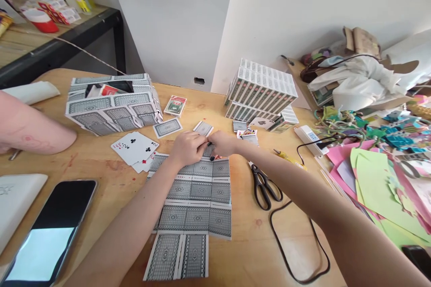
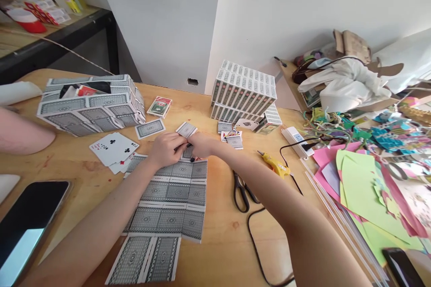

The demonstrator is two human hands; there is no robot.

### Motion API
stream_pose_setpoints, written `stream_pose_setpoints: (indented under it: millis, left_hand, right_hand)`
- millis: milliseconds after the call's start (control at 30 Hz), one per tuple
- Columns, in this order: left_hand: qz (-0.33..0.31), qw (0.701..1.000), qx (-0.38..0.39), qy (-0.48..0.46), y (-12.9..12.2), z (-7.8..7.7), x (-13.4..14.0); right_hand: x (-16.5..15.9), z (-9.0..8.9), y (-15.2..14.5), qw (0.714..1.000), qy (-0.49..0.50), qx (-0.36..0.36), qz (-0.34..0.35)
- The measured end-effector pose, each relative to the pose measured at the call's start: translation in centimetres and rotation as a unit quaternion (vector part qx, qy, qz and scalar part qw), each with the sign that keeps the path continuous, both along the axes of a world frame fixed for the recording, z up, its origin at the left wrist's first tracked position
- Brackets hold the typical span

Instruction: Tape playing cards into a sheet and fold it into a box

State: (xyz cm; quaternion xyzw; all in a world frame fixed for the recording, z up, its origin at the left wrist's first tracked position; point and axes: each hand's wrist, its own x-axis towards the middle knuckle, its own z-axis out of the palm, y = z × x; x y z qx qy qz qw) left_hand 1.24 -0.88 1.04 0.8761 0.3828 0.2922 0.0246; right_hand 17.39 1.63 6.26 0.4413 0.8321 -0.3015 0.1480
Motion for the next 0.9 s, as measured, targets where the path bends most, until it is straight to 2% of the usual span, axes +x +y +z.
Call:
stream_pose_setpoints:
  millis: [133,233,400,700,800,900]
  left_hand:
    - [0.002,1.0,0.005,-0.004,0.0,-0.3,0.0]
    - [0.001,1.0,0.007,-0.009,0.0,-0.4,0.0]
    - [0.001,1.0,0.014,-0.01,0.1,-0.3,0.0]
    - [-0.02,1.0,0.002,-0.022,0.1,-0.4,0.2]
    - [-0.026,0.999,-0.003,-0.028,0.1,-0.4,0.2]
    - [-0.028,0.999,-0.006,-0.03,0.1,-0.3,0.2]
  right_hand:
    - [0.4,-0.8,0.6,0.983,0.069,-0.151,-0.083]
    - [0.6,-1.1,0.9,0.969,0.106,-0.19,-0.114]
    - [1.0,-1.0,1.2,0.972,0.11,-0.186,-0.093]
    - [1.6,0.1,0.3,0.998,0.058,-0.022,0.013]
    - [1.7,0.5,0.4,0.997,0.065,-0.043,0.016]
    - [1.7,0.8,0.7,0.989,0.081,-0.123,-0.013]
